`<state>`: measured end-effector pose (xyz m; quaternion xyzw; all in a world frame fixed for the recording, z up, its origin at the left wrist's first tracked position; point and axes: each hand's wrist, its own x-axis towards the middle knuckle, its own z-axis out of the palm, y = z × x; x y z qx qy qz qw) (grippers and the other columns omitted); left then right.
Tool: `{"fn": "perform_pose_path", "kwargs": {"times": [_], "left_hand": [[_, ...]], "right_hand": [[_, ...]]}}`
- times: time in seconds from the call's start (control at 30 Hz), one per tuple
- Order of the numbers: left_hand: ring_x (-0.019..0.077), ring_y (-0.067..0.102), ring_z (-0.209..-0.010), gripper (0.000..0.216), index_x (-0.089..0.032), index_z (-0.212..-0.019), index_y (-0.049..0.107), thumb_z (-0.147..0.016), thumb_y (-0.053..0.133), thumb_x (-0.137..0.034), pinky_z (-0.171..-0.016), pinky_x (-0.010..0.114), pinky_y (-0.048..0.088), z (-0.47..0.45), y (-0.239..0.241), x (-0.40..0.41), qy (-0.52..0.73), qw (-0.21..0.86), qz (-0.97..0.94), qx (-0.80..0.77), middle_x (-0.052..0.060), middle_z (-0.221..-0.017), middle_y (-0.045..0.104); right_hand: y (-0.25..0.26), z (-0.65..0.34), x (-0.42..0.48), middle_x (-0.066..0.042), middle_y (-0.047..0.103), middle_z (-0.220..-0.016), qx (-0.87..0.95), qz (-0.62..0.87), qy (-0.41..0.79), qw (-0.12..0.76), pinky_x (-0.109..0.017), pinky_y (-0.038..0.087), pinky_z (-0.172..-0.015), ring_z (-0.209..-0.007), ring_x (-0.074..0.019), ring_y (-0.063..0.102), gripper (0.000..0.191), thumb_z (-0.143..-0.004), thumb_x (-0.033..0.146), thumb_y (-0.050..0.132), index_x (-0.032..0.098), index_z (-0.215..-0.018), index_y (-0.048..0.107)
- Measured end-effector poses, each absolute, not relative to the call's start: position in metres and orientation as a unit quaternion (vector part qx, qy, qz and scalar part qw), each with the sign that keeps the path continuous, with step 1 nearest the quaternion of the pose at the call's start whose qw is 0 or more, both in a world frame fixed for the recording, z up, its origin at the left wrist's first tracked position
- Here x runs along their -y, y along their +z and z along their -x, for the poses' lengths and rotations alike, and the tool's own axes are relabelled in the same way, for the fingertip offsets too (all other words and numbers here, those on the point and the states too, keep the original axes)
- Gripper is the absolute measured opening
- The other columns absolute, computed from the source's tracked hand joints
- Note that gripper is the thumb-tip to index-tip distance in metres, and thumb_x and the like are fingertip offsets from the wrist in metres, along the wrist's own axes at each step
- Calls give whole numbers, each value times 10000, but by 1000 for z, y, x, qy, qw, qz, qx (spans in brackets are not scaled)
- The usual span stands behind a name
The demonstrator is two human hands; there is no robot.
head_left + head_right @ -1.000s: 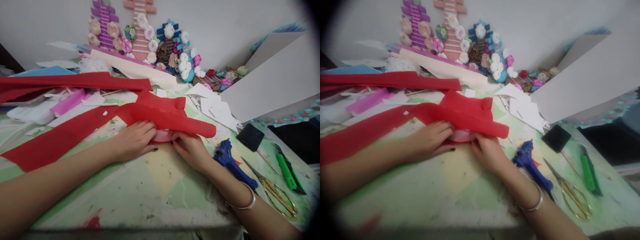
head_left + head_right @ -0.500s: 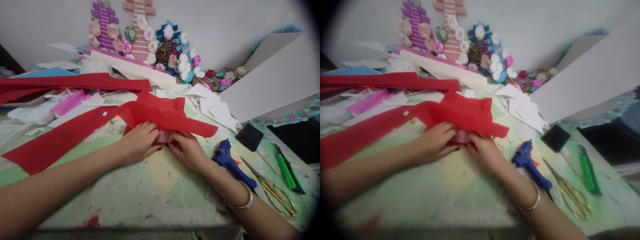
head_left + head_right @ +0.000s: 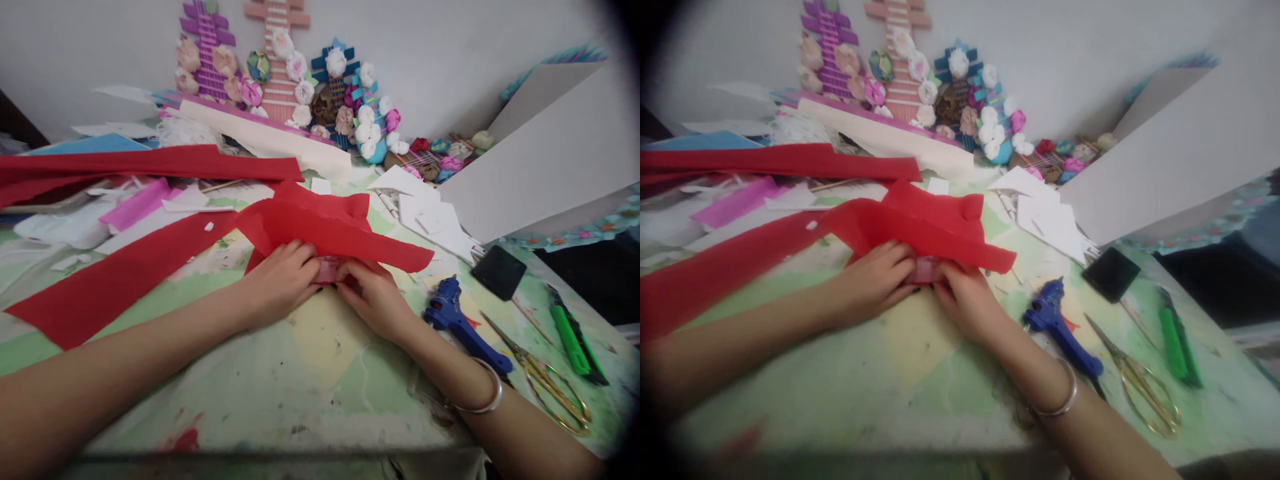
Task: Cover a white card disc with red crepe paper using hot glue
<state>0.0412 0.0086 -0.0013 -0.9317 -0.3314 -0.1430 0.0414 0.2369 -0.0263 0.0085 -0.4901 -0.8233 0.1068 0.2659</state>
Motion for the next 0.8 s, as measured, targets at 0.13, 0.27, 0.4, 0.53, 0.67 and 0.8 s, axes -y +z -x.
{"fn": "perform_pose_path", "kwargs": {"times": [0.13, 0.27, 0.4, 0.53, 0.67, 0.8], "left_hand": [[233, 468, -880, 213, -115, -933, 544, -949, 370, -236, -786, 379, 433, -38, -4, -13, -152, 38, 939, 305, 101, -933, 538], [213, 447, -821, 185, -126, -844, 514, -944, 396, -227, -738, 345, 420, -37, -3, -17, -150, -3, 938, 312, 88, -882, 517], [201, 439, -800, 171, -135, -816, 498, -939, 390, -186, -729, 332, 405, -38, -2, -19, -138, -12, 937, 319, 75, -855, 505], [199, 439, -797, 172, -142, -819, 494, -943, 398, -211, -720, 328, 393, -38, -5, -22, -148, -9, 936, 320, 68, -852, 503], [201, 432, -783, 180, -140, -822, 503, -944, 393, -212, -705, 327, 377, -39, -7, -22, -146, 15, 939, 312, 72, -847, 505], [210, 419, -772, 202, -134, -833, 513, -950, 361, -197, -693, 333, 356, -38, -7, -21, -145, 36, 941, 303, 83, -847, 511]], "right_hand": [[9, -239, 25, -45, 623, -830, 822, 489, 100, 275, -278, 413, -699, -776, -179, 543, 108, -808, 87, 542, 186, -774, 570], [8, -241, 23, -56, 617, -859, 822, 482, 109, 284, -274, 433, -693, -779, -173, 566, 123, -796, 67, 543, 183, -780, 580], [6, -243, 21, -61, 641, -886, 819, 479, 107, 298, -285, 458, -721, -809, -180, 592, 137, -788, 67, 544, 183, -846, 591], [4, -248, 20, -72, 674, -921, 816, 478, 111, 305, -303, 479, -753, -833, -192, 620, 218, -736, 68, 591, 170, -929, 594], [6, -252, 21, -36, 685, -855, 817, 476, 124, 300, -275, 482, -715, -758, -162, 630, 236, -724, 49, 572, 184, -916, 596], [12, -253, 23, -52, 687, -913, 836, 462, 94, 279, -290, 477, -746, -814, -180, 627, 237, -719, 79, 608, 182, -931, 596]]}}
